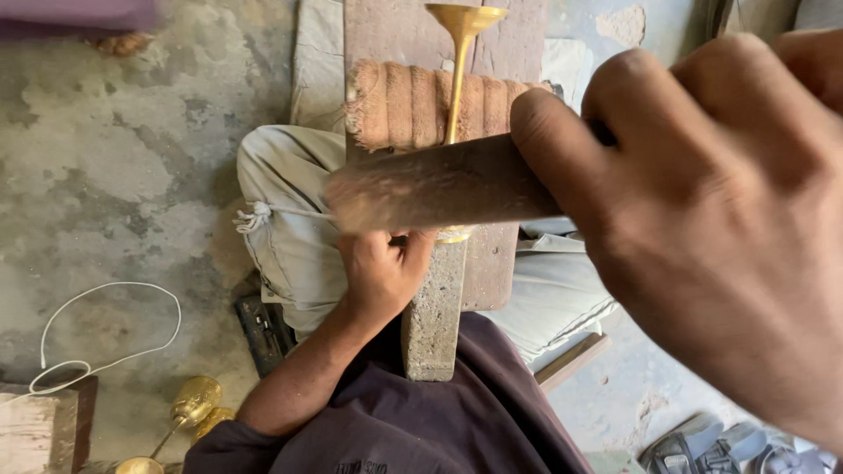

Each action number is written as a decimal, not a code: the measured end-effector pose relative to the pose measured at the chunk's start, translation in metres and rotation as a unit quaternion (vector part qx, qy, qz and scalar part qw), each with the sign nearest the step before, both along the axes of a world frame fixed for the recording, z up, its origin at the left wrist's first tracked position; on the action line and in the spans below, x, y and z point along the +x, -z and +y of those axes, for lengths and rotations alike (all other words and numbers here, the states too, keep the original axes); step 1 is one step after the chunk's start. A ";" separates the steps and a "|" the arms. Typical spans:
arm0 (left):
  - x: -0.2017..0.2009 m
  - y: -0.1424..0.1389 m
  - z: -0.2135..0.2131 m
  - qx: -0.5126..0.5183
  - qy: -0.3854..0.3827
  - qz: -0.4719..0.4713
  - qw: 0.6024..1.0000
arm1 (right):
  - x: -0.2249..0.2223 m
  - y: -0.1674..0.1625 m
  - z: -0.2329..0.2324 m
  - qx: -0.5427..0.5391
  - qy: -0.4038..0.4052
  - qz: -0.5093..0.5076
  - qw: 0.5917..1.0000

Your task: The person sits on the floor holding a small punch against the base of a brass goblet resting on a concrete block, and repeatedly strikes the punch with a wooden mallet to shape the metal, repositioning the punch around the goblet's base as they work.

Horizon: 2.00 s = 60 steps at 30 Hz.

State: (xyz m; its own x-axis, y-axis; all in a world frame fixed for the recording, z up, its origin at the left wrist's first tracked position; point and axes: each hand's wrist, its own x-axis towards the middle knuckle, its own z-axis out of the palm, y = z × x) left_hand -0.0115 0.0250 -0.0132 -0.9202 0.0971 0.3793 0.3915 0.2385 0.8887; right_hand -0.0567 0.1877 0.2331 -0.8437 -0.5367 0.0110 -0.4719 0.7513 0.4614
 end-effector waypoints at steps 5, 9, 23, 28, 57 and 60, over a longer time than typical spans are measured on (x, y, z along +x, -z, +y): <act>-0.017 -0.021 -0.002 0.051 0.091 -0.077 0.991 | 0.016 0.019 0.042 0.030 0.085 -0.047 0.995; -0.036 -0.026 0.000 -0.089 0.136 -0.025 0.986 | 0.028 0.038 0.075 -0.175 0.150 -0.088 0.969; -0.061 -0.041 0.013 -0.165 0.255 0.026 0.953 | 0.063 0.079 0.107 -0.293 0.239 -0.097 0.921; -0.071 -0.042 0.018 -0.171 0.282 0.019 0.944 | 0.068 0.086 0.107 -0.211 0.229 -0.077 0.947; -0.111 -0.071 0.054 -0.323 0.619 0.096 0.710 | 0.221 0.260 0.014 -0.583 0.416 0.164 0.679; -0.109 -0.071 0.055 -0.330 0.624 0.152 0.692 | 0.228 0.264 0.004 -0.468 0.478 0.195 0.718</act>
State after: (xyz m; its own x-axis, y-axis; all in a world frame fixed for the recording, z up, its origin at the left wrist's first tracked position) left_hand -0.1204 0.0799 0.0574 0.1498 0.9882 0.0309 0.8032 -0.1398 0.5791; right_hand 0.1710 0.1921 -0.0305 -0.6567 0.6809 0.3241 0.4929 0.7128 -0.4989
